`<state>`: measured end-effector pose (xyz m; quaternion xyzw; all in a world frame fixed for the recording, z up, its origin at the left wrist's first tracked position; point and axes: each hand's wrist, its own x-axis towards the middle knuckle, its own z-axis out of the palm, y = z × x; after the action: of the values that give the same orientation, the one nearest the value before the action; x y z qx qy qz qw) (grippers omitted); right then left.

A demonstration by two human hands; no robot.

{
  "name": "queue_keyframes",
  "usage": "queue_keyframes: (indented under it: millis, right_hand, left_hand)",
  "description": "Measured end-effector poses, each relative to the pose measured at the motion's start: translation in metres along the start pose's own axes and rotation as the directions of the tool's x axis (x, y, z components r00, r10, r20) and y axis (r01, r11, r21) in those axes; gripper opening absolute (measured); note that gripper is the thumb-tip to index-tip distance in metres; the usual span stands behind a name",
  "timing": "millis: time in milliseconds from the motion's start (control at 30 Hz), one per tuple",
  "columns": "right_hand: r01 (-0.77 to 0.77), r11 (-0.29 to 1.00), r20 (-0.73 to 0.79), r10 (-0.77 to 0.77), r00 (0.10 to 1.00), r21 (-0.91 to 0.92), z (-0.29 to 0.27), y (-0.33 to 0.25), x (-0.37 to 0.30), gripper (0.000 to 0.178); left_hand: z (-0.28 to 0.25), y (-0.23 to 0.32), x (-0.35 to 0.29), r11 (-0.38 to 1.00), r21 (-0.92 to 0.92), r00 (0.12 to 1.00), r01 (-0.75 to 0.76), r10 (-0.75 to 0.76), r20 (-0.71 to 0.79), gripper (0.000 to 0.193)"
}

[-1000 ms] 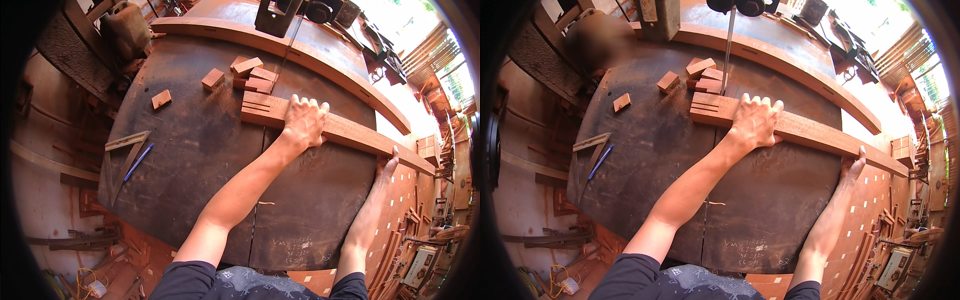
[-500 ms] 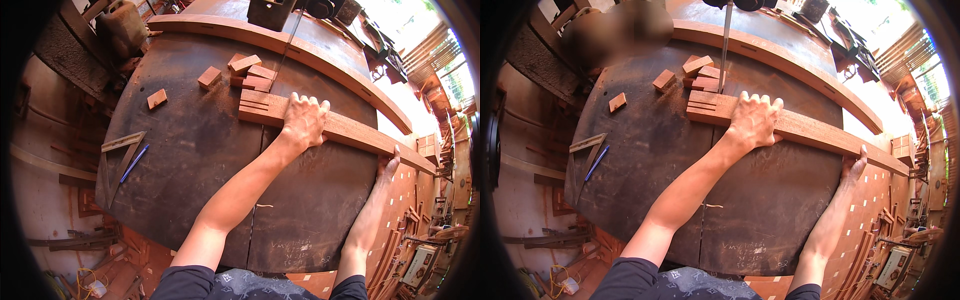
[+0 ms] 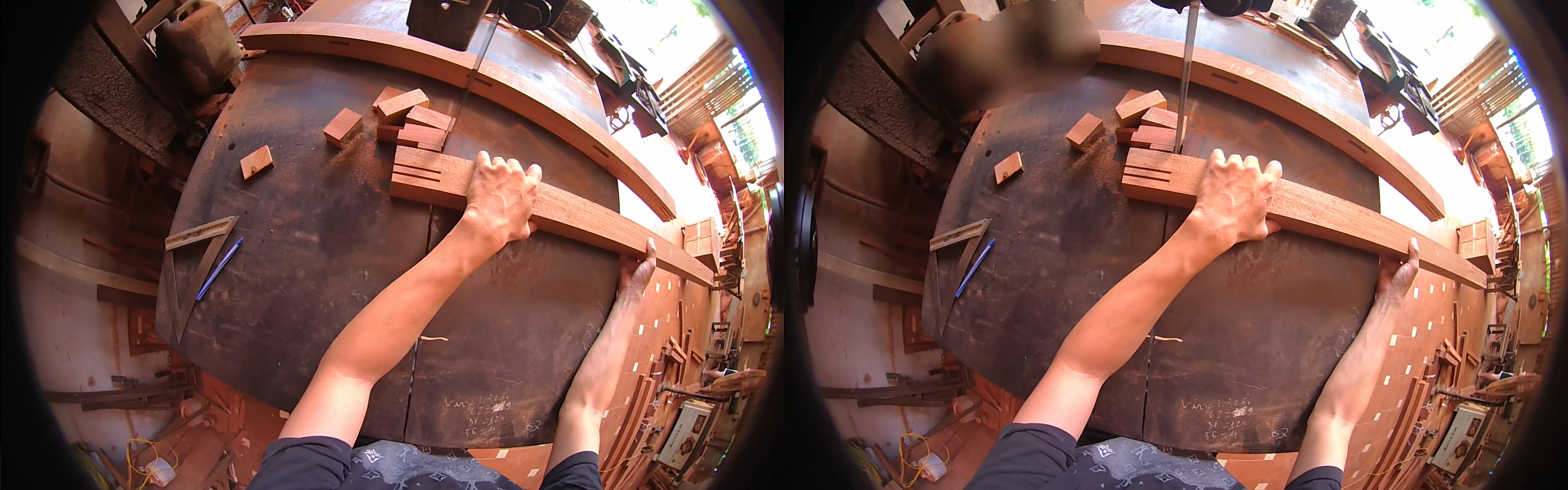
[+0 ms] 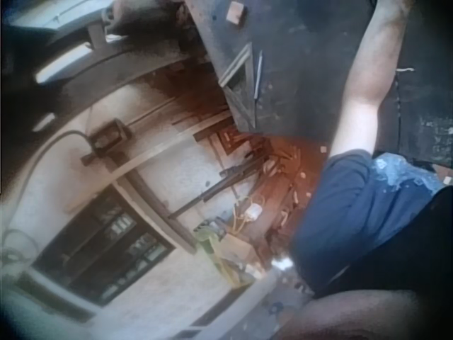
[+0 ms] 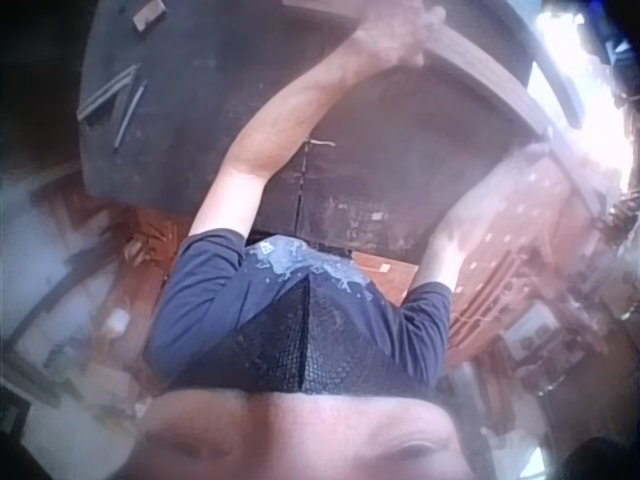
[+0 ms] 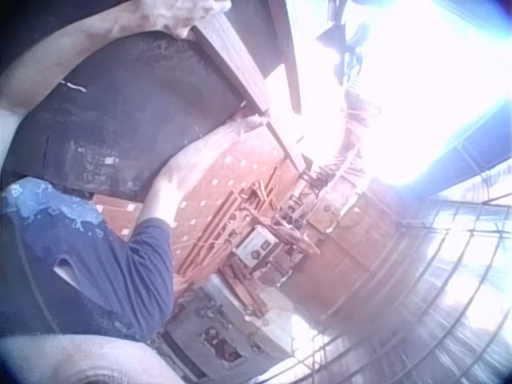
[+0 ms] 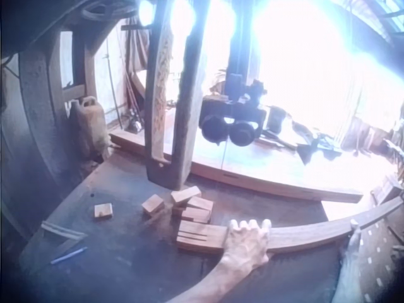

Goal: The person uses a bandsaw to cut a long wooden plank into smaller pieces. They measure and mark the wood with a square and pen, then guide the plank through the saw blade to make precise cuts.

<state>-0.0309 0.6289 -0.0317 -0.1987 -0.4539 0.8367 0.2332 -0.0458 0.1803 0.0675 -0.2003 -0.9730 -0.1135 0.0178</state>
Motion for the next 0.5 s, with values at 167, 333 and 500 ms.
queue_keyframes:
  millis: [167, 333, 500]
  right_hand:
    - [0.009, 1.000, 0.010, -0.009, 1.000, -0.010, -0.0004, -0.0006, 0.0001, 0.033]
    - [0.013, 1.000, 0.006, -0.013, 1.000, 0.003, -0.0008, -0.0015, -0.0005, 0.034]
    - [0.000, 1.000, 0.013, 0.000, 1.000, 0.016, 0.0012, -0.0007, -0.0018, 0.035]
  left_hand:
    - [-0.0002, 0.0003, 0.0006, 1.000, -0.008, 1.000, 0.006, -0.006, 0.010, 0.071]
    - [0.0010, 0.0004, 0.0014, 1.000, -0.011, 1.000, 0.003, -0.003, 0.025, 0.073]
    - [0.0016, 0.0005, 0.0026, 1.000, 0.010, 0.998, 0.010, -0.011, 0.055, 0.075]
